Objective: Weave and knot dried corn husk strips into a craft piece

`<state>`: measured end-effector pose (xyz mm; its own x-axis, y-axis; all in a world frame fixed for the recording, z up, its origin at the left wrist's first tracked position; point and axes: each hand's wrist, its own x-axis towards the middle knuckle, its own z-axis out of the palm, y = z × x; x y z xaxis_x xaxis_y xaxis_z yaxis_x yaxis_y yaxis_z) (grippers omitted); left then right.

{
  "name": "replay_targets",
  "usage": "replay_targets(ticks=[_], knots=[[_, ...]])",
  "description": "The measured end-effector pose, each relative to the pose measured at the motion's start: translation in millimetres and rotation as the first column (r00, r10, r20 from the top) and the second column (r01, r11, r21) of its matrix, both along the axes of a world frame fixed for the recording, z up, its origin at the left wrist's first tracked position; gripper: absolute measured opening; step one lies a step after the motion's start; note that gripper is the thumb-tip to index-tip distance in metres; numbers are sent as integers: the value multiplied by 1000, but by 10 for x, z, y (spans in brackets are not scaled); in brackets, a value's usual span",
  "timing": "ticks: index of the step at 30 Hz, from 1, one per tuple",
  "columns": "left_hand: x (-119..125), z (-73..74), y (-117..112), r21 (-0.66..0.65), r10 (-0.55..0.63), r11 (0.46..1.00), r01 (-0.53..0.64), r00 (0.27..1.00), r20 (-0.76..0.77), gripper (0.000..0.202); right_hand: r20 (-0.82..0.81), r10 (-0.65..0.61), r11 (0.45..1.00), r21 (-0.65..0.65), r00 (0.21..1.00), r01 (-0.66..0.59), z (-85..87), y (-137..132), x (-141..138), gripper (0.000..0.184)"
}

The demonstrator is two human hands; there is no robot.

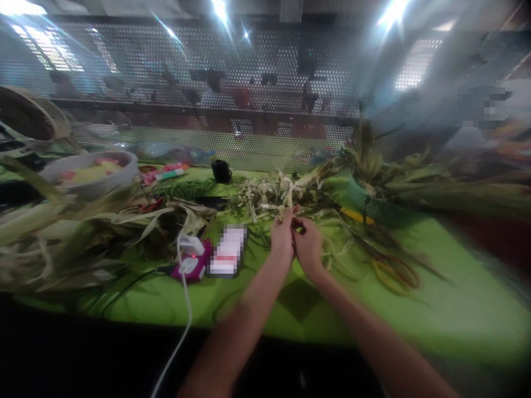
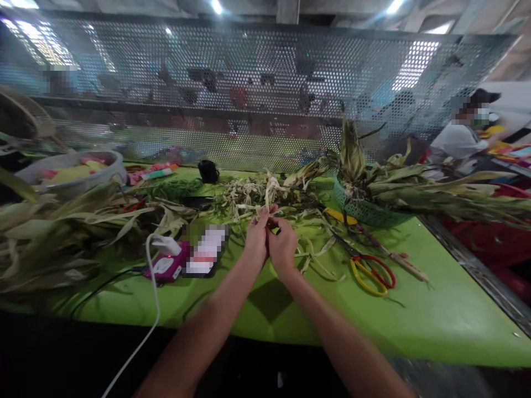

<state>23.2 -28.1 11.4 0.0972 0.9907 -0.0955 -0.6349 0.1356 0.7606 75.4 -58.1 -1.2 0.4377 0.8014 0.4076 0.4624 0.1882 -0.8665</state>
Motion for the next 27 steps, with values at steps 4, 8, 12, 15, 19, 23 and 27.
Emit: replay_targets(ticks=[4, 8, 12, 15, 19, 23, 27], knots=[[28, -34, 1, -5, 5, 1000, -5, 1000, -9, 38, -26, 27, 996, -80, 999, -29, -20, 59, 24, 19], [17, -67, 54, 18, 34, 999, -33, 999, -2, 36, 31, 81, 992, -95, 996, -77, -11, 51, 74, 15], [-21, -76, 145, 39, 115, 993, -113, 991, -72, 30, 148, 154, 975, -183, 977, -126, 5, -49, 159, 11], [-40, -62, 181, 69, 112, 992, -105, 987, -113, 27, 225, 188, 959, -253, 956, -129, 63, -115, 273, 9], [-66, -39, 188, 157, 55, 987, -26, 981, -188, 25, 195, 271, 944, -244, 943, -221, 250, -90, 512, 13], [-69, -31, 178, 202, -16, 977, 73, 963, -271, 29, -28, 227, 966, -118, 974, -229, 475, 39, 696, 33], [-47, -21, 156, 234, -148, 946, 223, 942, -301, 36, -139, 308, 942, -91, 941, -322, 590, 167, 735, 33]])
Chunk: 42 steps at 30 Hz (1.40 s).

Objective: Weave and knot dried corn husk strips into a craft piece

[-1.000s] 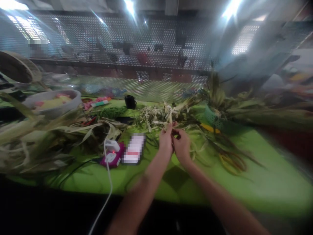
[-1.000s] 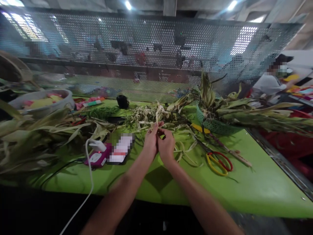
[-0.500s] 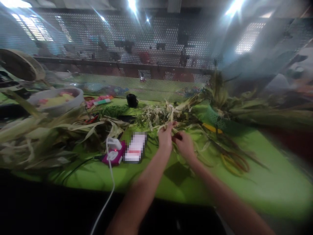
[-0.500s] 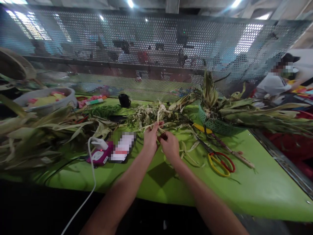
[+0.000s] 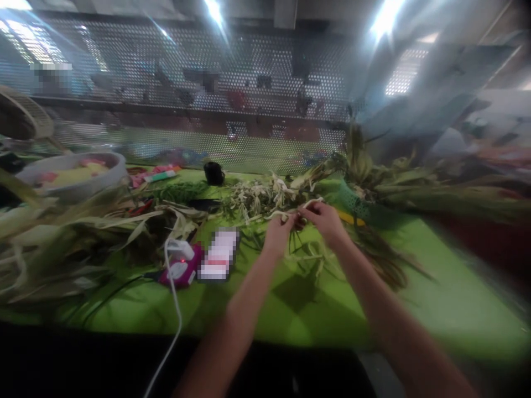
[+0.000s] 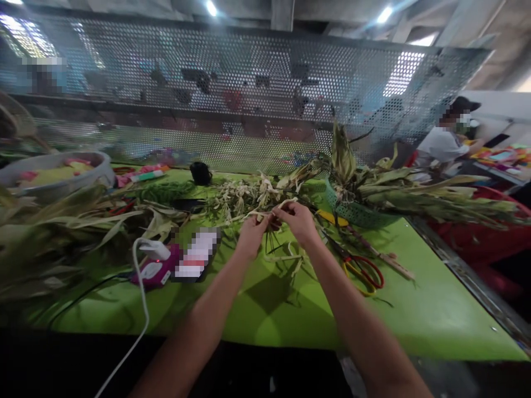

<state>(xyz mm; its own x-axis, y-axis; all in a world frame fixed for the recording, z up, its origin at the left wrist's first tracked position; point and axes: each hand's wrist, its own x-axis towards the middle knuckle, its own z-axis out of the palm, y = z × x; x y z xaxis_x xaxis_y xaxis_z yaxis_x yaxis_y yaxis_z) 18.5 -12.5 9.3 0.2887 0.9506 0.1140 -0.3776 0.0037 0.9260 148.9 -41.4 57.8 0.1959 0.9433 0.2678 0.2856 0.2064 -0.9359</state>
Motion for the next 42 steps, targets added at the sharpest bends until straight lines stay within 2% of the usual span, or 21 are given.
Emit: replay_targets(ticks=[6, 9, 12, 16, 18, 22, 25, 28, 30, 33, 35, 38, 40, 42], knots=[[-13, 19, -2, 100, -47, 993, 58, 993, -107, 34, -16, -134, 988, 79, 991, 135, -7, 82, 54, 37], [-22, 2, 14, 49, -38, 998, 41, 997, -68, 35, 22, -147, 984, 104, 989, 144, -47, 29, 54, 34], [-21, -21, 27, -96, 48, 994, -43, 998, 48, 38, 201, -148, 985, 114, 968, 127, -101, -91, 4, 30], [-19, -35, 26, -180, 82, 982, -60, 989, 122, 40, 525, -126, 988, 143, 842, 58, -167, -219, -78, 16], [-15, -40, 25, -192, 102, 978, -76, 987, 128, 40, 586, -148, 985, 162, 797, 63, -190, -229, -99, 10], [-1, -68, 40, -164, 98, 984, -76, 986, 132, 38, 628, -173, 981, 175, 758, 79, -227, -188, -104, 14], [-14, -92, 58, -140, 75, 988, -63, 994, 80, 38, 638, -147, 986, 157, 756, 60, -230, -157, -74, 13], [-67, -93, 77, -105, 72, 991, -80, 995, -71, 38, 567, -121, 988, 149, 815, 43, -208, -139, 21, 13], [-113, -73, 89, -64, 90, 993, -101, 984, -156, 38, 542, -138, 986, 154, 829, 64, -199, -136, 123, 14], [-169, -24, 98, -14, 97, 995, -102, 974, -205, 38, 560, -200, 976, 188, 804, 112, -195, -157, 266, 15], [-186, 7, 96, 20, 86, 996, -84, 967, -239, 38, 587, -237, 968, 213, 774, 135, -161, -191, 303, 14], [-173, 26, 86, 89, 105, 993, -81, 945, -309, 39, 642, -306, 941, 318, 703, 119, -18, -235, 232, 12], [-137, 21, 76, 128, 103, 990, -67, 948, -302, 39, 692, -297, 924, 382, 658, 15, 111, -223, 130, 19], [-88, 16, 59, 132, 68, 991, -35, 965, -254, 38, 763, -208, 932, 345, 612, -113, 220, -163, 29, 16]])
